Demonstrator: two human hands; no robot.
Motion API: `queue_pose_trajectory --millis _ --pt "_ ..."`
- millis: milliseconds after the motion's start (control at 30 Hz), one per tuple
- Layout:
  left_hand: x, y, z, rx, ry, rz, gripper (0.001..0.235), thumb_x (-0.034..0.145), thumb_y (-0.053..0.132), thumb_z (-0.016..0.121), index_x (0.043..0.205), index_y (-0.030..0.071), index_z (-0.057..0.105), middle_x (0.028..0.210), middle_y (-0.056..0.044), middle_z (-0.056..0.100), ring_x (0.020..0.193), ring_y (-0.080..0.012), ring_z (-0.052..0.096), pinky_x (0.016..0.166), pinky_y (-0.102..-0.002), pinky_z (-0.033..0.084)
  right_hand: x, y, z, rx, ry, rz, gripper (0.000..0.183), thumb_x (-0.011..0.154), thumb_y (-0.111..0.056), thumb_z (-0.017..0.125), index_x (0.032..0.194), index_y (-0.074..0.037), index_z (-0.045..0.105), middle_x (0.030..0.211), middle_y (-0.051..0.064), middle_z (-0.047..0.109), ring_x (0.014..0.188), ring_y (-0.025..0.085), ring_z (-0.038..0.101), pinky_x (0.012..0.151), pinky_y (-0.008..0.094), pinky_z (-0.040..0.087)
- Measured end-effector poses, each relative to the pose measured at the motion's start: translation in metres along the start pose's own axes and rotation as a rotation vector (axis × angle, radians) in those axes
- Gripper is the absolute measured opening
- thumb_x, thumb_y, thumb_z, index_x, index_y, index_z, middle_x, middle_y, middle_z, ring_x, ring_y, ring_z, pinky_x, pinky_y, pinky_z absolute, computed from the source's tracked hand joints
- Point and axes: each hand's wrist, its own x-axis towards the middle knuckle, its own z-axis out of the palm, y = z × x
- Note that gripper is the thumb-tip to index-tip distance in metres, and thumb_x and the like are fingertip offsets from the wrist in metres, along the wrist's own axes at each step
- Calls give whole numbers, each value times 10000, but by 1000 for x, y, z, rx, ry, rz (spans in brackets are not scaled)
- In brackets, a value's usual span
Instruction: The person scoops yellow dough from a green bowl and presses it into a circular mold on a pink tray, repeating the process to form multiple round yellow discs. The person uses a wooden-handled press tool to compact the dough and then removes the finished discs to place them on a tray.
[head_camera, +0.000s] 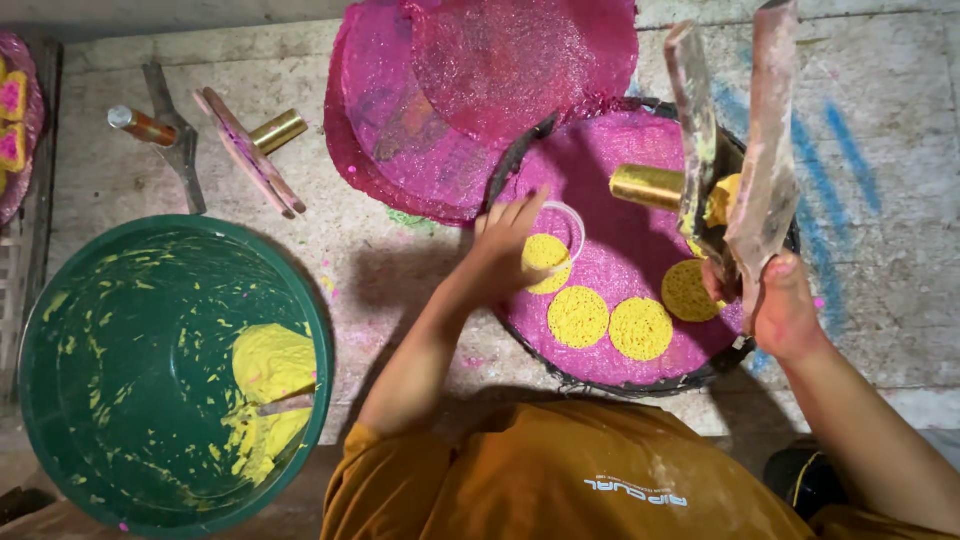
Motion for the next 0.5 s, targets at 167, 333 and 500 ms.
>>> queue_pose_trajectory --millis 167,333,500 --pt "57 -23 5 75 -44 5 1209 669 392 914 1610 78 223 1460 -189 487 1354 -373 410 1104 -531 283 5 1 1 -9 -5 -28 815 965 -789 515 1195 -10 580 903 80 614 810 169 557 704 315 408" --pt "81 -28 1 -239 109 104 1084 899 601 815 1610 -4 264 1618 -268 351 1501 -419 321 1220 -526 249 12 -13 4 -182 -46 36 691 1013 -671 390 1159 -34 613 876 58 623 751 147 566 674 304 458" --pt "96 8 0 -2209 59 326 870 918 739 521 1399 15 518 1227 -100 588 1205 -251 545 1200 -462 369 57 -30 9 -436 -352 552 715 1030 -623 298 864 -20 644 687 56 607 620 164 563 573 342 478"
